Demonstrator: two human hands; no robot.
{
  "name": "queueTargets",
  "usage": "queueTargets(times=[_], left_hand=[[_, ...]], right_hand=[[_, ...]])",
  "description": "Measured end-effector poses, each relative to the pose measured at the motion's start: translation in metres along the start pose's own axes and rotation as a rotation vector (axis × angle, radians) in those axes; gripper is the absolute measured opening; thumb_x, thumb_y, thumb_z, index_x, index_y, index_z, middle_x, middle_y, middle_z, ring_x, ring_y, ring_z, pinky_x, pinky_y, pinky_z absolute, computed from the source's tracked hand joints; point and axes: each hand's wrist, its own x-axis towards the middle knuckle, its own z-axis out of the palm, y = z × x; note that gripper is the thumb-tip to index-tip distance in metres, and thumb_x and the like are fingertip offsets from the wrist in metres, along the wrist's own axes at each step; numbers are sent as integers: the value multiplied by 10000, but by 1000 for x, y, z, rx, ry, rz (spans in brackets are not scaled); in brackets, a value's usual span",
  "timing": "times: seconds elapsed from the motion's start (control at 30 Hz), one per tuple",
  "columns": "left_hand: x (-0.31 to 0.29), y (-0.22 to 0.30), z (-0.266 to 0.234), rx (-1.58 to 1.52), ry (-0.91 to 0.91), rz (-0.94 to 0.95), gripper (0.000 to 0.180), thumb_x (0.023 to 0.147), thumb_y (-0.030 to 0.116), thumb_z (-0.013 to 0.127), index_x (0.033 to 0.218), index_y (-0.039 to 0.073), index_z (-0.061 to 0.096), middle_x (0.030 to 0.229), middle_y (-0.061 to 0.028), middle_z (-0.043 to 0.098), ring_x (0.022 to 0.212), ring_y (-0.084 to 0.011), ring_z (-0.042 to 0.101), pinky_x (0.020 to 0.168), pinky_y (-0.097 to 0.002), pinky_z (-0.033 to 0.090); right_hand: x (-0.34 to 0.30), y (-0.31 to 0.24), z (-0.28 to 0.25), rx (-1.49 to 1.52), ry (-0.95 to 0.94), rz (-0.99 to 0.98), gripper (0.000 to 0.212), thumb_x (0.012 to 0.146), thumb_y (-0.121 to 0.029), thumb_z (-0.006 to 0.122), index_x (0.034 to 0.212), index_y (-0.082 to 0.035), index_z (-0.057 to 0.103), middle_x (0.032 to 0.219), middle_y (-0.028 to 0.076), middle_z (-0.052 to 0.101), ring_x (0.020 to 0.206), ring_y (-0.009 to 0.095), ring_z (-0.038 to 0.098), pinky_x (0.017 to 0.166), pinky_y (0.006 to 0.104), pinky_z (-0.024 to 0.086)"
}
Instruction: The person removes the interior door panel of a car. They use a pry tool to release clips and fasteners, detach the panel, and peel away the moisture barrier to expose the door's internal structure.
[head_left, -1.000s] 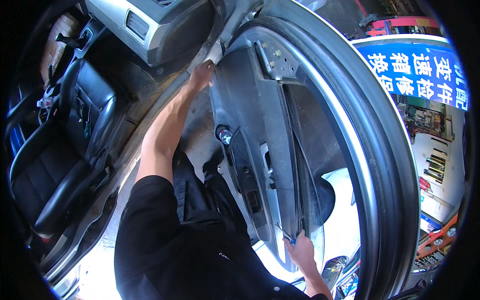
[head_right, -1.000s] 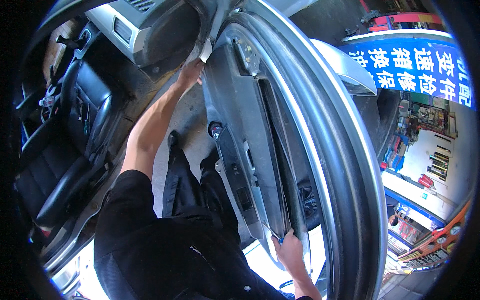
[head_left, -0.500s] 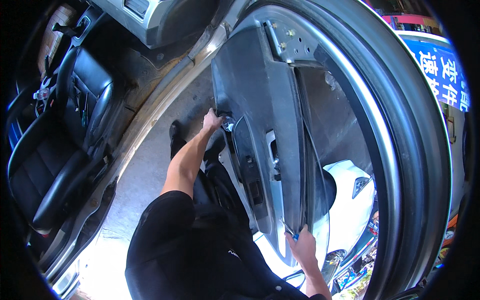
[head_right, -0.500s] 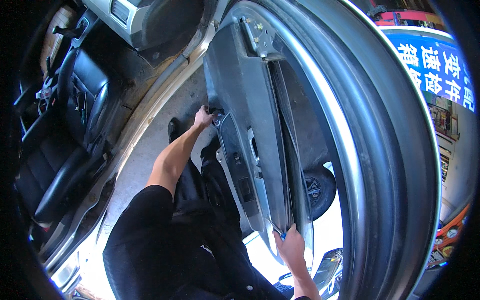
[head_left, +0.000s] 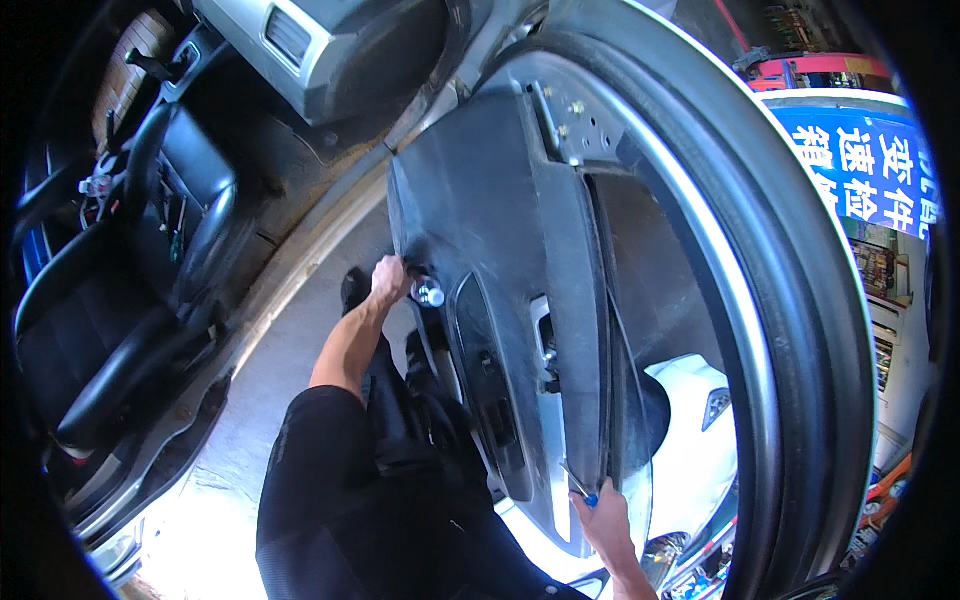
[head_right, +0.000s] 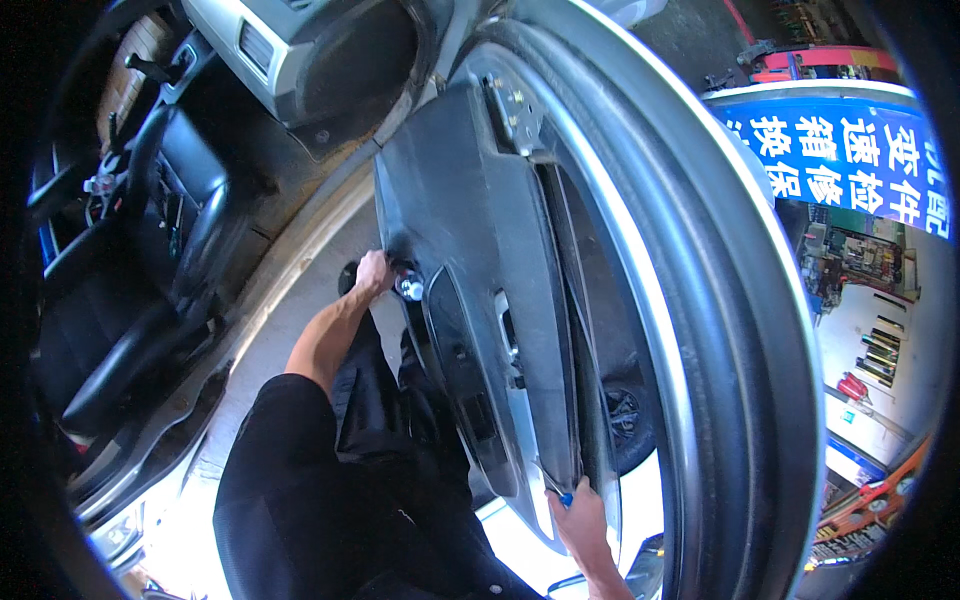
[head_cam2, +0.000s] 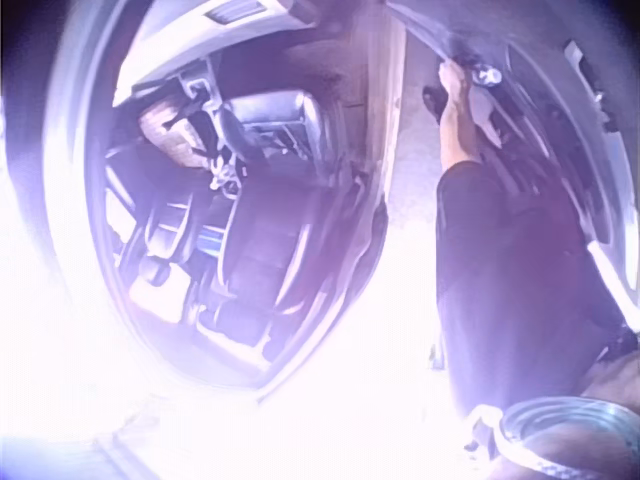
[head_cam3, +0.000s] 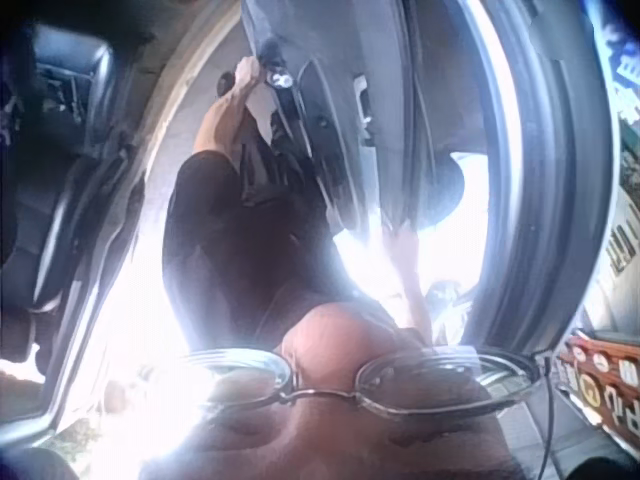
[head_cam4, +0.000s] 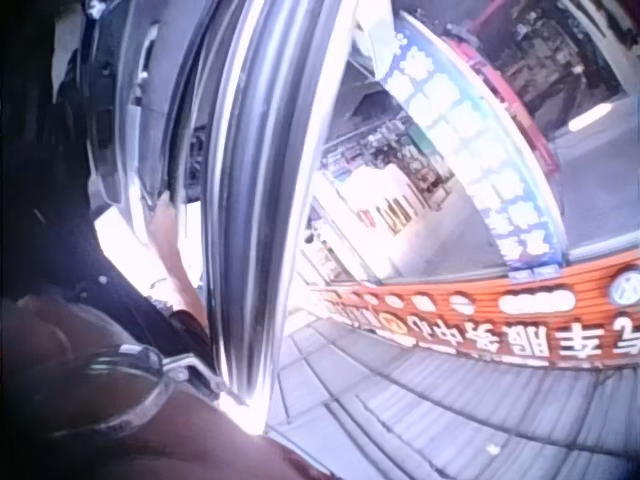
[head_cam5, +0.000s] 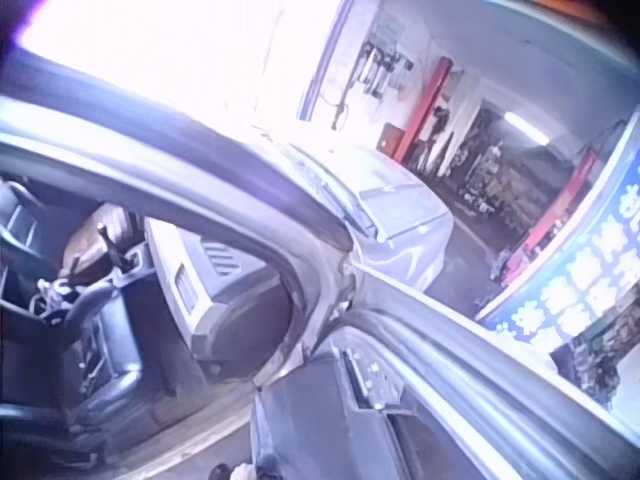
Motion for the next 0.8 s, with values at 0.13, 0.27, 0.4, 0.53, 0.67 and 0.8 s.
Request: queueTargets(times=[0.13, 0.27, 0.4, 0.53, 0.67, 0.8], left_hand=[[13, 2, -7, 12, -45, 5, 277, 903, 222, 770, 1075, 9, 820, 1079, -274, 789, 1040, -458, 774, 890, -535, 640], [37, 34, 6, -19, -84, -30, 348, 879, 288, 824, 1088, 10, 818, 1163, -249, 793, 1111, -435, 768, 953, -517, 636], [46, 52, 21, -9, -71, -104, 396, 879, 323, 838, 1185, 73, 816, 1199, -221, 797, 1141, -415, 766, 980, -515, 624], [45, 55, -6, 154, -221, -108, 440, 906, 381, 817, 1246, 102, 810, 1289, -184, 786, 1196, -382, 762, 988, -488, 627], [40, 113, -93, 4, 55, -10, 594, 889, 191, 785, 1430, 15, 611, 1329, -294, 686, 1218, -466, 706, 949, -544, 626], [-3, 206, -213, -301, 945, 829, 369, 872, 66, 737, 1221, -12, 645, 1126, -238, 627, 1031, -469, 628, 898, -526, 527]], right_hand=[[0, 0, 0, -2, -51, 9, 609, 938, -351, 863, 1153, 170, 632, 889, 359, 737, 861, 507, 778, 750, 506, 612], [-4, -4, 3, -30, -71, -27, 635, 940, -373, 863, 1157, 175, 628, 902, 371, 736, 874, 516, 774, 759, 511, 612], [-8, -8, 4, 12, -101, 41, 613, 973, -382, 833, 1218, 143, 631, 929, 348, 751, 891, 519, 772, 787, 501, 618], [-7, -10, 0, -2, -98, -46, 671, 987, -378, 825, 1302, 169, 598, 956, 346, 766, 843, 459, 802, 787, 475, 652], [-6, -10, -3, -66, -136, 5, 677, 990, -389, 823, 1328, 156, 606, 980, 337, 777, 859, 452, 808, 810, 469, 659], [-4, -7, -3, -88, -75, -28, 744, 998, -448, 807, 1265, 224, 633, 884, 329, 759, 818, 461, 796, 735, 483, 642]])
